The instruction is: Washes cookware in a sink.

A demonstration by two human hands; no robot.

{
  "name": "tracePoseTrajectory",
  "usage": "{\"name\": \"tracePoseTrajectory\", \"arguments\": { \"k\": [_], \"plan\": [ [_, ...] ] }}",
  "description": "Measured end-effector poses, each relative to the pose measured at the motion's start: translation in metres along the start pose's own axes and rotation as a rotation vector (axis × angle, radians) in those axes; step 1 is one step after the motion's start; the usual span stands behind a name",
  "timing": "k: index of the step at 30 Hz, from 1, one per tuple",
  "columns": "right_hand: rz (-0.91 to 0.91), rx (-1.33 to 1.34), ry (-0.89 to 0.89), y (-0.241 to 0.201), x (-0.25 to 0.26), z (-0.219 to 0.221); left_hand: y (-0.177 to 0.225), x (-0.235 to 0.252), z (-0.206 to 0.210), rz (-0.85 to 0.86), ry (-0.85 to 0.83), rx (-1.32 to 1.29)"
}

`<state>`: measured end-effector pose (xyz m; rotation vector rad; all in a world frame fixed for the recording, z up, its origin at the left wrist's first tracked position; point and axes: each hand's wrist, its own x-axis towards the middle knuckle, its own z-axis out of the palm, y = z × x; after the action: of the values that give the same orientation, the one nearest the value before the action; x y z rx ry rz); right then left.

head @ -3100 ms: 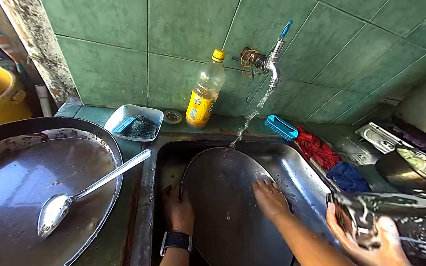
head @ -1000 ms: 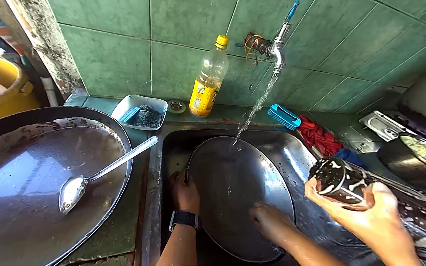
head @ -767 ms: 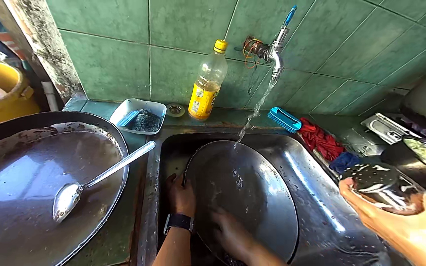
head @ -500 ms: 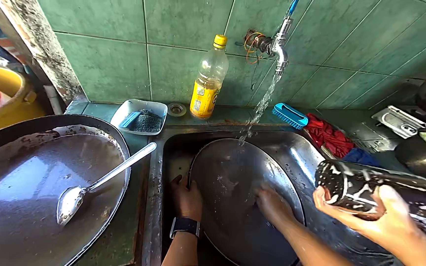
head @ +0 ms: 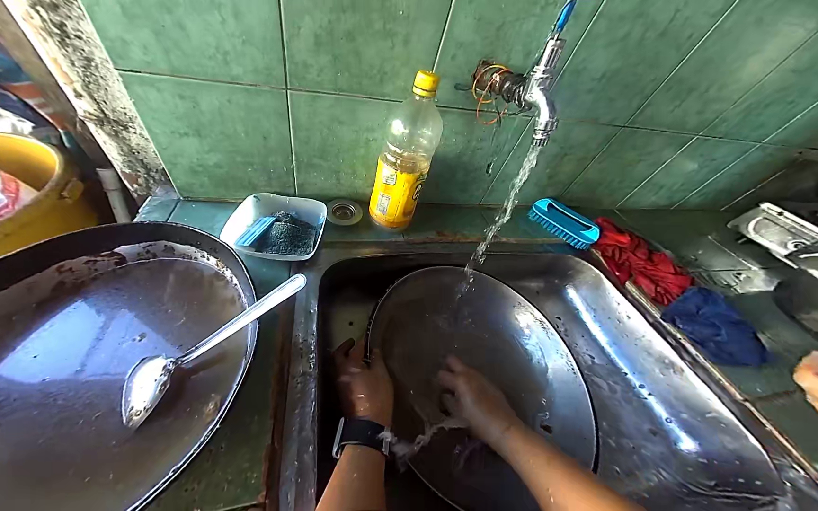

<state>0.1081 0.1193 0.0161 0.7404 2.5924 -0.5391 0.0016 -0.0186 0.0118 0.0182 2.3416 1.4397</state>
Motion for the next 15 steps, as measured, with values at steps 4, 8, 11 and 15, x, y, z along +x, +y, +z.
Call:
{"name": "tracePoseTrajectory", "arguments": {
  "k": [4, 8, 11, 15],
  "plan": [
    [0.142, 0.016, 0.092, 0.006, 0.010, -0.006, 0.000, 0.002, 0.001, 0.003, 0.000, -0.033],
    [-0.010, -0.010, 0.028, 0.019, -0.007, 0.000, 0.003, 0.002, 0.000, 0.004, -0.015, -0.025],
    [0.096, -0.002, 0.063, 0.018, 0.001, -0.006, 0.002, -0.001, 0.000, -0.012, -0.017, -0.046],
    [-0.069, -0.049, 0.016, 0.017, -0.014, 0.006, 0.002, 0.002, 0.002, 0.004, 0.001, -0.059]
  ]
}}
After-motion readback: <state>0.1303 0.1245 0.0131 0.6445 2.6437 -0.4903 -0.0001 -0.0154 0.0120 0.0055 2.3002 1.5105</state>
